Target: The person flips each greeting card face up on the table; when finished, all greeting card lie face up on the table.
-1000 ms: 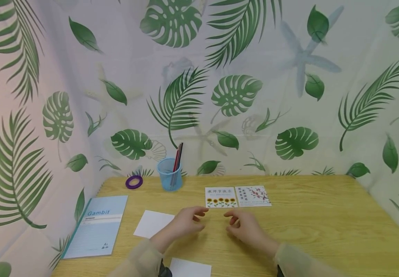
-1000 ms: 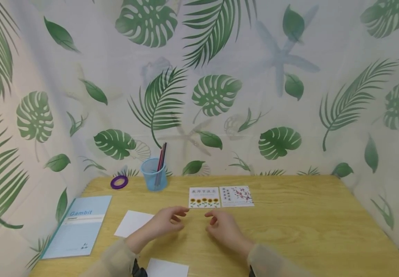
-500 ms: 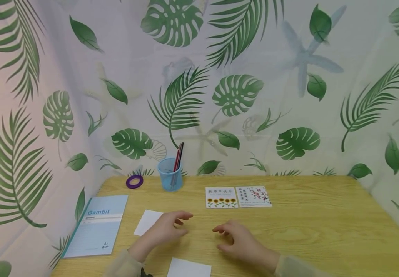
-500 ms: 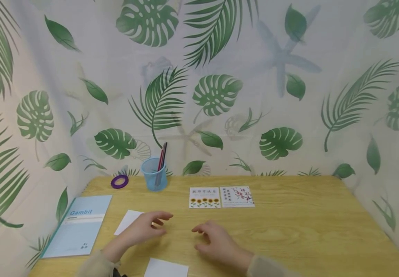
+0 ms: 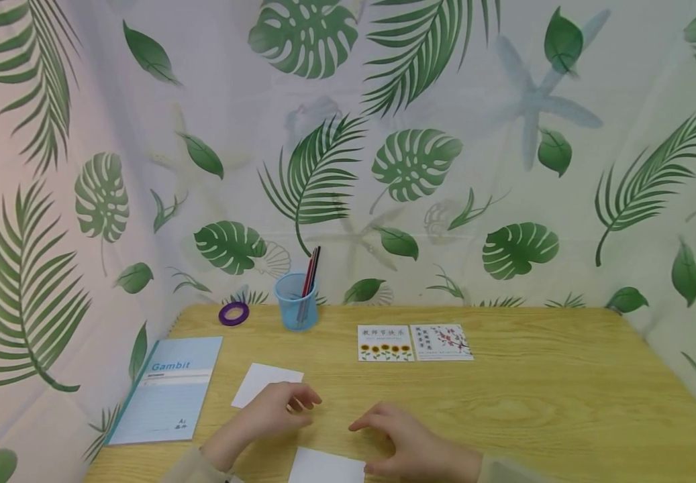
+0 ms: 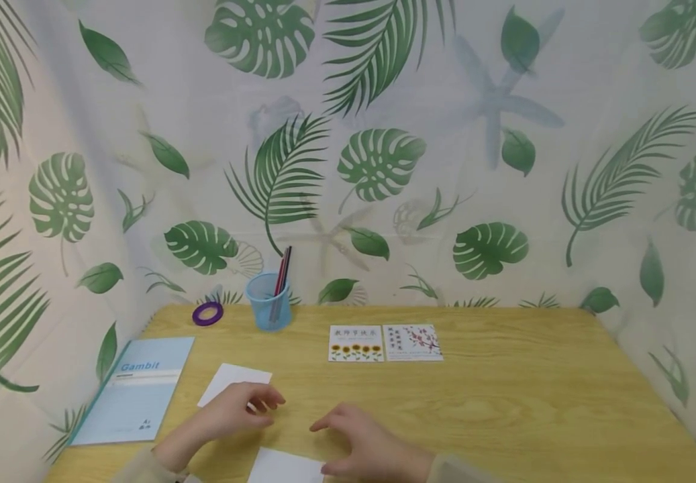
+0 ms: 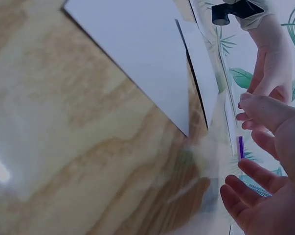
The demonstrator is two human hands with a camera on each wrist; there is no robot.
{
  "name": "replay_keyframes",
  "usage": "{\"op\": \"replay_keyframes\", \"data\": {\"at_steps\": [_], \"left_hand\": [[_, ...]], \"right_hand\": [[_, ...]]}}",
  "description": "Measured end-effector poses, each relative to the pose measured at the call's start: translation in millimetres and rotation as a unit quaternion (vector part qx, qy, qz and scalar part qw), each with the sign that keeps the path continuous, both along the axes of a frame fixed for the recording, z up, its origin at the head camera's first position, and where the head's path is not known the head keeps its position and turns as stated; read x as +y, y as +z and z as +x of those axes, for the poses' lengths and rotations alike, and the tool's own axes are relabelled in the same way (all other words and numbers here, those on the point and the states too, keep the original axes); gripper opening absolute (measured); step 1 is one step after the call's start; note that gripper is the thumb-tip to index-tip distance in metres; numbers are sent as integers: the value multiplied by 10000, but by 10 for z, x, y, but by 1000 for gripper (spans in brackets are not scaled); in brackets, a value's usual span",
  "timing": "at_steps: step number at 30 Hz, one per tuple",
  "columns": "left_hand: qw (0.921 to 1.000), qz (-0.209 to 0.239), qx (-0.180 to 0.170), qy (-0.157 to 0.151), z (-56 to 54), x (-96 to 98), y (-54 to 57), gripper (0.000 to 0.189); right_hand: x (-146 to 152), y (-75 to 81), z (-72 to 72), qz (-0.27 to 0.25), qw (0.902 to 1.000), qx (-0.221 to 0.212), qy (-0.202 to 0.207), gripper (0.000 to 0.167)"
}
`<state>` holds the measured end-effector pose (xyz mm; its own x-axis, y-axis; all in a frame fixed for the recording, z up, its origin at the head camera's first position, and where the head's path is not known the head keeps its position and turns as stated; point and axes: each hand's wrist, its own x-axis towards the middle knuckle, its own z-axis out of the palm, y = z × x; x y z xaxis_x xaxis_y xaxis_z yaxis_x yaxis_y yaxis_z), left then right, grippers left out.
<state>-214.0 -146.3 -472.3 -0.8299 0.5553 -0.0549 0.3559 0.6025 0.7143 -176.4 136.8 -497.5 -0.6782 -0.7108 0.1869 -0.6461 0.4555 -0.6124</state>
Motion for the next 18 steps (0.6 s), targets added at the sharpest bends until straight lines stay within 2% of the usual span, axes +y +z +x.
{"op": "replay_keyframes", "data": {"at_steps": [5,8,15,18], "left_hand": [[9999,-10,-83,-85,65,-59,-17,22],[9998,-82,-172,-74,103,-69,-39,22],[9993,-204,-317,31,146,-75,-59,21],[9989,-242,-378,92,162,-86,-57,22]], "right_hand": [[-31,-24,25,85,9987,39,508,46],[-33,-23,21,141,9971,-184,719,43],[-36,-2,-4,319,9910,-837,992,40],[-37,-24,-19,363,9909,-785,1035,39]]}}
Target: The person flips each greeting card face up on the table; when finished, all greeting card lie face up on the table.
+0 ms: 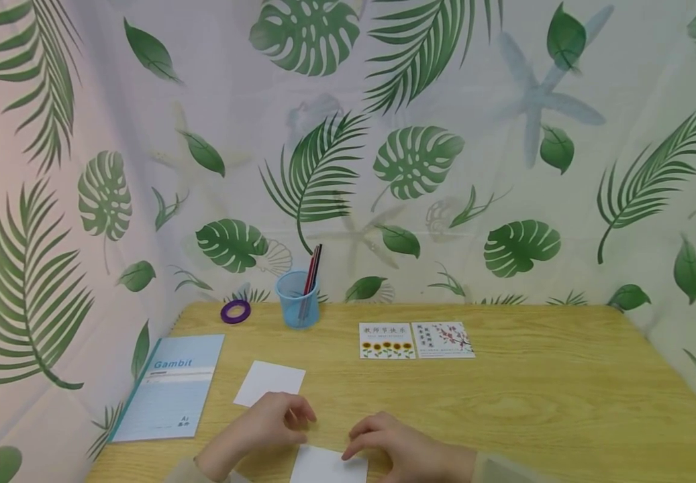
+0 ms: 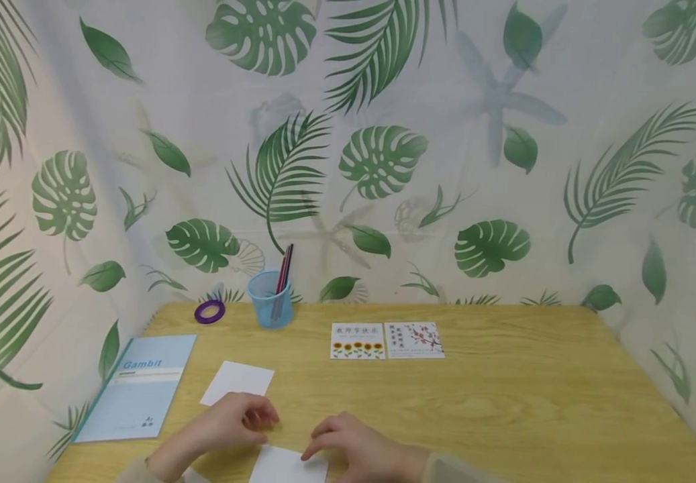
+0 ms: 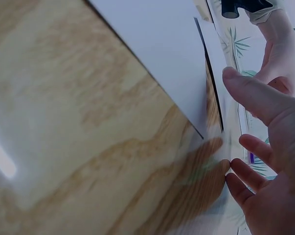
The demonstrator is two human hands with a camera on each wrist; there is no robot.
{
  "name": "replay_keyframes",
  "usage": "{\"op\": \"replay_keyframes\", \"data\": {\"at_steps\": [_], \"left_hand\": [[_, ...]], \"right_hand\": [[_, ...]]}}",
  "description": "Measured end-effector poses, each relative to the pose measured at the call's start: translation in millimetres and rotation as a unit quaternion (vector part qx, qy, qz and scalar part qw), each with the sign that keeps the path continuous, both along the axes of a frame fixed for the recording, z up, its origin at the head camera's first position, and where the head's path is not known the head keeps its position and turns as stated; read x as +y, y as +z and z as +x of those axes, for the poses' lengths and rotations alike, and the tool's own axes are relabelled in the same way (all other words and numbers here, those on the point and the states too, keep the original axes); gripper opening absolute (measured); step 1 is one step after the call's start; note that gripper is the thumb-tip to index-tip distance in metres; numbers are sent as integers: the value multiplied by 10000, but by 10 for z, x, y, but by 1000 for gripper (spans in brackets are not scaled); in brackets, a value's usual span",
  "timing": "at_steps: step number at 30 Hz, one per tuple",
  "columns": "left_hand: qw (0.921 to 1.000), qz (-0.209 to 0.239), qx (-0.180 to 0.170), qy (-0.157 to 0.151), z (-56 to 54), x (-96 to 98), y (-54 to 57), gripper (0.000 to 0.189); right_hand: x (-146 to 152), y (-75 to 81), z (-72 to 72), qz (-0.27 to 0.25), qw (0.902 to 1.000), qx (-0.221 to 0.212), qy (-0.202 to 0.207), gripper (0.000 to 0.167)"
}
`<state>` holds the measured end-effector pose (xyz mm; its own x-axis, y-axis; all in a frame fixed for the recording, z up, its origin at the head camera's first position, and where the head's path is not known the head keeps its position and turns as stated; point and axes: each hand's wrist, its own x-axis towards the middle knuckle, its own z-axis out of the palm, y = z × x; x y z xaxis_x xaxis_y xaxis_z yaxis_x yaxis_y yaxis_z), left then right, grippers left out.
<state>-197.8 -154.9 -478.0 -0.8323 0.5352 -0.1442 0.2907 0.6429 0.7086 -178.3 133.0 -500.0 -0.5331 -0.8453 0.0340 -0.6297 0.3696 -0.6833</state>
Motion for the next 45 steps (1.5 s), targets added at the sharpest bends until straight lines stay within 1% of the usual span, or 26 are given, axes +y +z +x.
{"op": "replay_keyframes", "data": {"at_steps": [2,5,8,12,15,18,23,25,27,30,35,40,43,45], "left_hand": [[9999,-7,-96,40,15,-4,4,22],[9998,-42,-198,65,36,-8,-5,25],[9998,-86,-194,38,52,-7,-17,28],[9998,-134,-46,-115,56,-12,-32,30],[9995,-207,98,-234,53,-22,-42,32],[9985,-382,258,-307,56,-33,-53,34],[9946,-773,513,-467,83,-34,-63,38],[9921,-875,694,-574,93,-32,-66,38],[9897,-957,853,-637,104,-29,-67,37],[9872,-1022,1032,-666,112,-29,-69,32],[9876,-1088,956,-613,100,-27,-74,27],[9891,-1144,751,-540,89,-12,-80,24],[9890,-1212,686,-492,92,-4,-76,24],[9882,-1272,708,-484,93,0,-66,26]], "right_hand": [[-4,-11,-9,11,9999,96,36,38],[-13,-37,-17,-64,9992,359,184,35],[-26,-55,-20,-111,9978,562,334,33],[-36,-50,-16,-135,9970,629,439,30],[-40,-34,-10,-94,9956,756,543,29],[-41,-19,-7,3,9932,930,696,29],[-47,-19,-13,187,9884,1224,884,31],[-54,-26,-16,223,9863,1360,908,31],[-61,-30,-19,225,9853,1429,904,31],[-67,-31,-23,262,9856,1418,887,32],[-57,-42,-32,286,9874,1285,879,33],[-45,-94,-35,210,9822,1606,953,33],[-41,-111,-37,234,9821,1605,957,32],[-40,-112,-40,271,9831,1542,945,32]]}}
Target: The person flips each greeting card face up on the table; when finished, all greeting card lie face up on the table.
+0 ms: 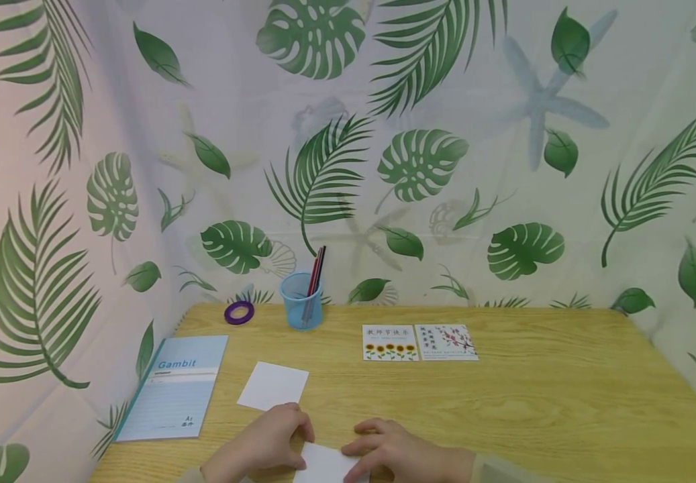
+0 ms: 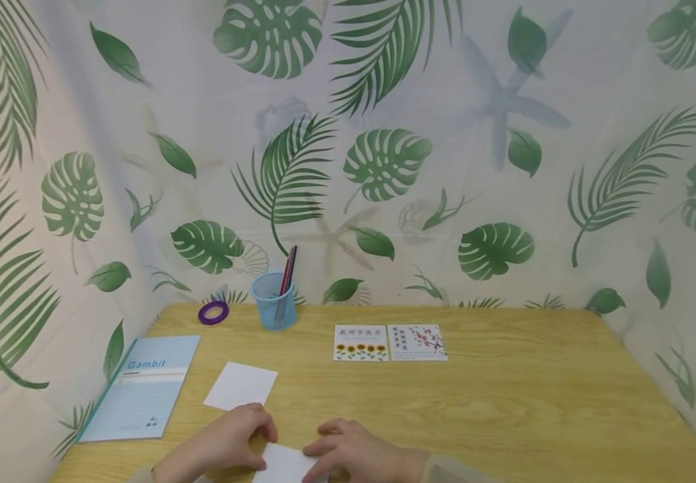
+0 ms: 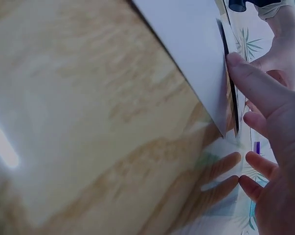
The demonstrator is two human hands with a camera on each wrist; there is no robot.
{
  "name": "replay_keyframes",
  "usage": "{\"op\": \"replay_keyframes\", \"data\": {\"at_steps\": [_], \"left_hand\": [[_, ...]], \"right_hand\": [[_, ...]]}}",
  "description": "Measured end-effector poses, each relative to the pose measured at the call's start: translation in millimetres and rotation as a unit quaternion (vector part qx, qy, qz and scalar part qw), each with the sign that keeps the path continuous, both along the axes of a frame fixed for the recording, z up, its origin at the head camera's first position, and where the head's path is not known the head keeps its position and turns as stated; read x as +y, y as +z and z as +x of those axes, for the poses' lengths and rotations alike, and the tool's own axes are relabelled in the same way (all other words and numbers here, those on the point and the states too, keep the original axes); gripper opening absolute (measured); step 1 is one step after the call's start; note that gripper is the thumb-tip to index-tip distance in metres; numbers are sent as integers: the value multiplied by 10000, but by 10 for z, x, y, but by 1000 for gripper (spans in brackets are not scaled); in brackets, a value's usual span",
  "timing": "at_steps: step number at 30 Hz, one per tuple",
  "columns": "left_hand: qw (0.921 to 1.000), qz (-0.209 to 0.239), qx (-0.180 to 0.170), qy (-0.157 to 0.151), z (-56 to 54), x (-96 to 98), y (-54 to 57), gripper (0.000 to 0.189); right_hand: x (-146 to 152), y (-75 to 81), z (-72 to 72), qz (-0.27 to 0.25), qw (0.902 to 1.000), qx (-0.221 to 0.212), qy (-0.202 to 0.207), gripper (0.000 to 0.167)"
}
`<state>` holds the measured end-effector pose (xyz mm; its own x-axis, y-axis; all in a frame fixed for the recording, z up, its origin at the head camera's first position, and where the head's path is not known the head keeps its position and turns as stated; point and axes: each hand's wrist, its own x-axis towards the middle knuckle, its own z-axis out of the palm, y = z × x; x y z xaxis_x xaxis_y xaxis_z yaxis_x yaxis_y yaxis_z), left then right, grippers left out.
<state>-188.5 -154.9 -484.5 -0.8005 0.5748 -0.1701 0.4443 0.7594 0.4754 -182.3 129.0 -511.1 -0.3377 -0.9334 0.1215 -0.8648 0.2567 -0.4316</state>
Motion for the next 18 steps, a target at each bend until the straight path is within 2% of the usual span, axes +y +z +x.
{"op": "replay_keyframes", "data": {"at_steps": [6,13,18], "left_hand": [[10000,35,44,-15,3,2,7,26],[9999,100,-65,68,-15,-1,-5,25],[9999,118,30,61,-16,-7,-20,26]], "right_hand": [[-16,16,-12,34,9999,130,10,31],[-39,53,-19,129,9999,41,13,38],[-37,78,-13,118,9997,174,81,37]]}}
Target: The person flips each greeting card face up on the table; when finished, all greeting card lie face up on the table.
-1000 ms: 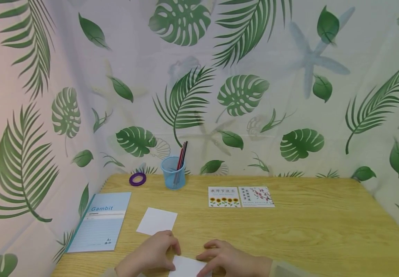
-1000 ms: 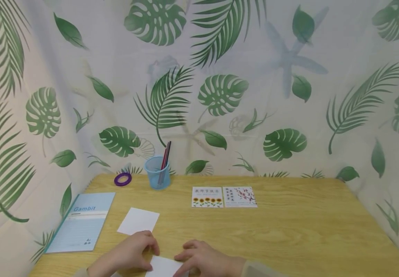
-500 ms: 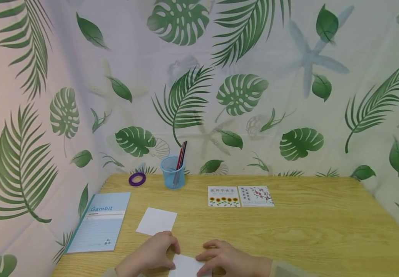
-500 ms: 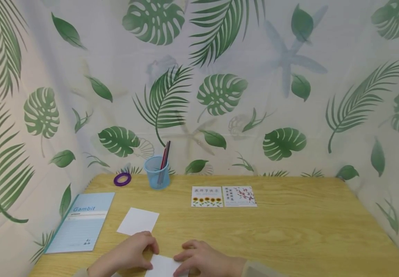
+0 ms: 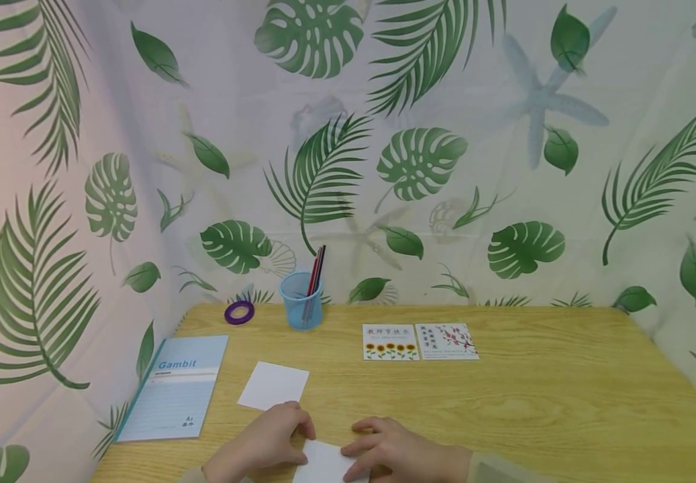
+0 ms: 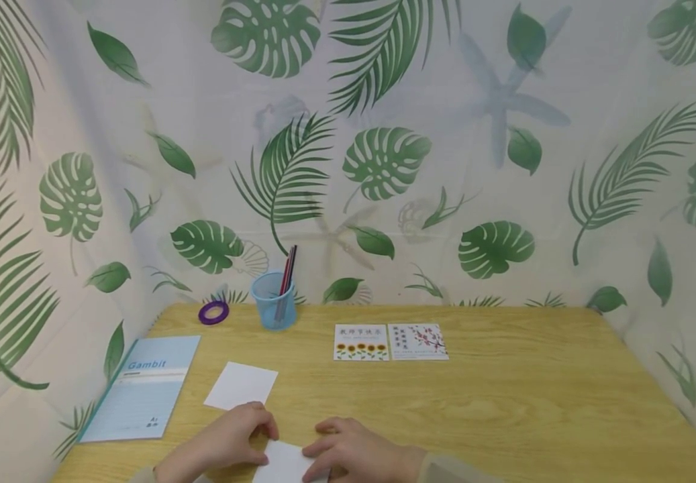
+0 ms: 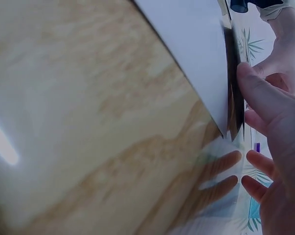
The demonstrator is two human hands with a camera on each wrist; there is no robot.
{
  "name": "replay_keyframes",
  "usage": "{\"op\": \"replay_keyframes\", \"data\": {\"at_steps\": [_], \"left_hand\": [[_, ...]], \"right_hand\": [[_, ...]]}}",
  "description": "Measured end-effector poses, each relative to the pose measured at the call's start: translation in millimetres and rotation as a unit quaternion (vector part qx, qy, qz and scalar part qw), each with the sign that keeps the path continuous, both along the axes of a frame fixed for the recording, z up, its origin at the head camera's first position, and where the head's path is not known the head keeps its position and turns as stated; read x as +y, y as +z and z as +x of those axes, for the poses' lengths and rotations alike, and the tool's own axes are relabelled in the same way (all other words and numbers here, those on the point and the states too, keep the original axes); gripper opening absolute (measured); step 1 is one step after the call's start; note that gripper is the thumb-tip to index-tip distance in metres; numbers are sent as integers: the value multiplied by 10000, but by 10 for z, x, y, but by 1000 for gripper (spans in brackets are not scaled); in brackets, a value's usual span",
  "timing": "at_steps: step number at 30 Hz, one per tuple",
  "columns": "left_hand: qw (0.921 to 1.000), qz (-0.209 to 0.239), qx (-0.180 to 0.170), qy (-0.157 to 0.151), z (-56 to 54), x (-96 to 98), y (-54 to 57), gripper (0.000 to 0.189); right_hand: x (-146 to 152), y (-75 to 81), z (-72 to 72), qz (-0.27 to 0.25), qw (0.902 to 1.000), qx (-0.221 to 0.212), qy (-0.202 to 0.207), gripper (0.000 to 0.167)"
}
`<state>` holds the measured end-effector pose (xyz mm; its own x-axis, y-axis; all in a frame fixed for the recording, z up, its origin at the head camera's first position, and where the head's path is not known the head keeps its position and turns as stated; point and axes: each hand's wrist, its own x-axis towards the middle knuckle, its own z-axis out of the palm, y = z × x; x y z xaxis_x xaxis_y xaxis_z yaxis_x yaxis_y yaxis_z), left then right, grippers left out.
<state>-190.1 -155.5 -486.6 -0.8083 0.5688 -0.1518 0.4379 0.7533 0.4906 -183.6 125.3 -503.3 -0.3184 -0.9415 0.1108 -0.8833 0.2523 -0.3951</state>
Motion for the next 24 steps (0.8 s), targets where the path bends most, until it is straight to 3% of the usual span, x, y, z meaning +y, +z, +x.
{"op": "replay_keyframes", "data": {"at_steps": [9,18,24], "left_hand": [[9998,103,73,-169,16,-7,25,26],[9992,282,-250,-131,15,-43,24,31],[9968,444,-652,-116,25,-65,46,37]], "right_hand": [[23,-10,15,-394,9991,-145,-7,27],[56,-22,-14,-850,9960,-254,-100,30],[75,-6,-7,-1045,9934,-352,-323,28]]}}
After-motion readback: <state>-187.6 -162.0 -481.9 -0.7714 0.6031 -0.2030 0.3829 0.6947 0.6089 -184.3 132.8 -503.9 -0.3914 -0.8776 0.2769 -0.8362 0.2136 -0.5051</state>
